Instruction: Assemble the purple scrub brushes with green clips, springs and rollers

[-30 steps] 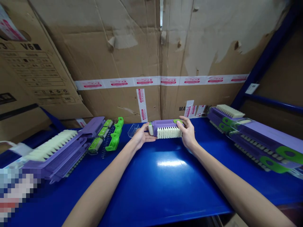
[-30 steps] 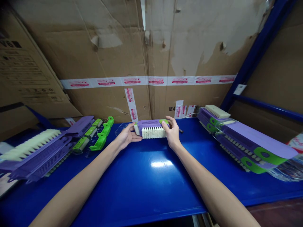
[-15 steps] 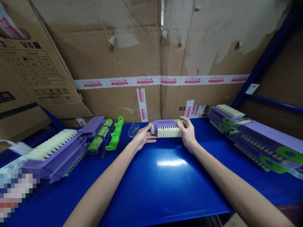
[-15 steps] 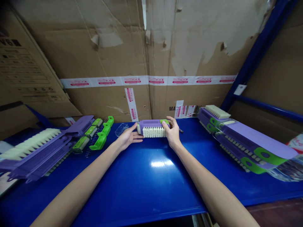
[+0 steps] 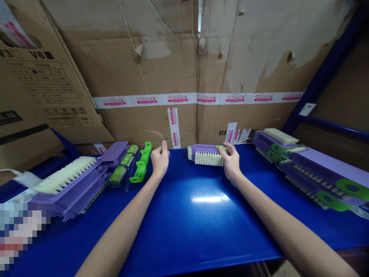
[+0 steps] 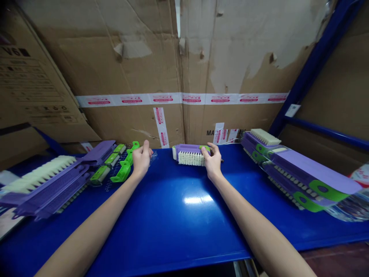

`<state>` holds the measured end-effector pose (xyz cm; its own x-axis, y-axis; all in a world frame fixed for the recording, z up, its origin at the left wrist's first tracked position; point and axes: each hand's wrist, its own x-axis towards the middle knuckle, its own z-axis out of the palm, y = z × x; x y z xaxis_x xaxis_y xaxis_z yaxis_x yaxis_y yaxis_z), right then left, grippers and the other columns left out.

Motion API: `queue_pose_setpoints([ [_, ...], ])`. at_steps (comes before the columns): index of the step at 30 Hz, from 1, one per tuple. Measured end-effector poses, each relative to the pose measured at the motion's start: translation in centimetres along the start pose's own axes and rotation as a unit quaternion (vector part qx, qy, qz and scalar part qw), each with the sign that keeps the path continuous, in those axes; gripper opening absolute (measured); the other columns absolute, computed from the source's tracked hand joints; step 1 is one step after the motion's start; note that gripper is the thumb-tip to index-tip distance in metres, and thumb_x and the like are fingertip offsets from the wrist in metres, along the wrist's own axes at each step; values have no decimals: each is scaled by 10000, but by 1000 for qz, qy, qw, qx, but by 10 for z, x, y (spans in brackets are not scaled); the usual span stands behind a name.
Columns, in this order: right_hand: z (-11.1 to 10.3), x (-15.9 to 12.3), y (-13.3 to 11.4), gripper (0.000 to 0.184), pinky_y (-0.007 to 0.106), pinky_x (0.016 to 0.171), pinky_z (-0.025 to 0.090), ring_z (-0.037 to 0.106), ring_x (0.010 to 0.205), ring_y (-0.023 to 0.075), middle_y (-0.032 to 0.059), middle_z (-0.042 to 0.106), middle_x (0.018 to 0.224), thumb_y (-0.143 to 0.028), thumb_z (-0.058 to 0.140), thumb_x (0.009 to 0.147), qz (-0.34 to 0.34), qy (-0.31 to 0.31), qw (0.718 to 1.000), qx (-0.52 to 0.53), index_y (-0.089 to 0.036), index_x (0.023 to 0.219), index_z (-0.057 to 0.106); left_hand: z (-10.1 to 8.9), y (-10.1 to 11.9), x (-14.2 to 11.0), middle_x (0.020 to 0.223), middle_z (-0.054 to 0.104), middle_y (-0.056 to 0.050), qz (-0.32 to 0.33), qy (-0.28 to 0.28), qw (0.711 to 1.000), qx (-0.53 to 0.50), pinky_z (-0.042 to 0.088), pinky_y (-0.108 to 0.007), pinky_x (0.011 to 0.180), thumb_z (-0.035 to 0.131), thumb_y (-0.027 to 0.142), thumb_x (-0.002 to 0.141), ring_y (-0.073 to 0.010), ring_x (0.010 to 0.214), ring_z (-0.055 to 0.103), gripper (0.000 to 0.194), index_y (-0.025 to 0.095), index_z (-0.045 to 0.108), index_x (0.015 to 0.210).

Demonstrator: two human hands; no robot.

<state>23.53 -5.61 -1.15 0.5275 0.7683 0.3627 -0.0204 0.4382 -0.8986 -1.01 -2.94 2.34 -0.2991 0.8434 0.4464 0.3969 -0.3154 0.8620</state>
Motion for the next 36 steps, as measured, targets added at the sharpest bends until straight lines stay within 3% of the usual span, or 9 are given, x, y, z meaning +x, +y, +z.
queue_pose_setpoints([
  [2, 0, -1, 1, 485, 406, 876, 446, 587, 934, 217, 51, 633, 959, -456, 721, 646, 2, -8, 1000, -4, -200, 1030, 569, -5, -5, 2, 551, 511, -22, 69, 25, 990, 124, 366, -273, 577, 351, 489, 893, -153, 562, 503, 477, 198, 446, 527],
  [5, 0, -1, 1, 491, 400, 867, 446, 585, 942, 221, 54, 632, 965, -455, 723, 641, 8, -7, 1000, -6, -201, 1032, 569, -10, -12, 3, 768, 583, -74, 136, 50, 949, 280, 395, -307, 680, 387, 402, 893, -230, 816, 551, 342, 195, 528, 661],
  [9, -1, -1, 0, 506, 390, 848, 447, 586, 918, 217, 52, 630, 953, -455, 727, 633, 17, -10, 1000, 1, -198, 1038, 565, -8, -19, 2, 1002, 578, -138, 174, 18, 914, 366, 413, -377, 814, 422, 341, 880, -292, 1006, 515, 256, 157, 584, 956],
  [15, -2, -1, 4, 480, 376, 847, 442, 591, 879, 201, 29, 631, 907, -427, 735, 635, 16, -29, 999, 19, -203, 1026, 568, -5, -22, -1, 1133, 586, -205, 120, -48, 897, 423, 417, -423, 861, 384, 358, 899, -328, 1078, 529, 437, 79, 482, 1221],
  [18, -3, -2, 5, 468, 378, 865, 435, 596, 890, 204, 25, 639, 899, -421, 737, 640, 15, -41, 999, 19, -209, 1022, 569, -6, -20, -1, 1045, 647, -213, 76, -81, 885, 452, 433, -421, 830, 342, 388, 916, -329, 990, 605, 491, 55, 463, 1256],
  [22, -4, -2, 5, 468, 395, 879, 437, 603, 913, 223, 36, 655, 924, -425, 748, 623, 36, -54, 998, 15, -214, 1006, 580, -7, -19, 1, 897, 690, -203, 32, -111, 868, 483, 432, -441, 831, 291, 438, 926, -336, 900, 653, 516, 61, 544, 1170],
  [29, -4, -1, 5, 496, 402, 885, 435, 599, 929, 237, 39, 667, 947, -457, 760, 597, 72, -100, 992, 5, -229, 1005, 594, -5, -22, -1, 989, 679, -168, 33, -154, 900, 408, 467, -399, 773, 487, 397, 861, -320, 918, 652, 379, 151, 506, 1149],
  [33, -1, -4, 2, 525, 386, 877, 434, 597, 915, 226, 33, 665, 922, -460, 773, 584, 93, -99, 991, 21, -221, 1017, 594, 5, -29, -5, 1070, 641, -128, 56, -158, 942, 289, 488, -354, 774, 625, 304, 782, -252, 915, 644, 448, 181, 449, 1175],
  [36, 3, -8, -1, 531, 372, 852, 448, 602, 880, 217, 19, 659, 869, -456, 786, 567, 116, -88, 988, 48, -219, 1004, 600, 16, -36, -8, 1103, 605, -135, 27, -127, 975, 181, 499, -326, 788, 677, 281, 737, -200, 869, 644, 518, 156, 459, 1190],
])
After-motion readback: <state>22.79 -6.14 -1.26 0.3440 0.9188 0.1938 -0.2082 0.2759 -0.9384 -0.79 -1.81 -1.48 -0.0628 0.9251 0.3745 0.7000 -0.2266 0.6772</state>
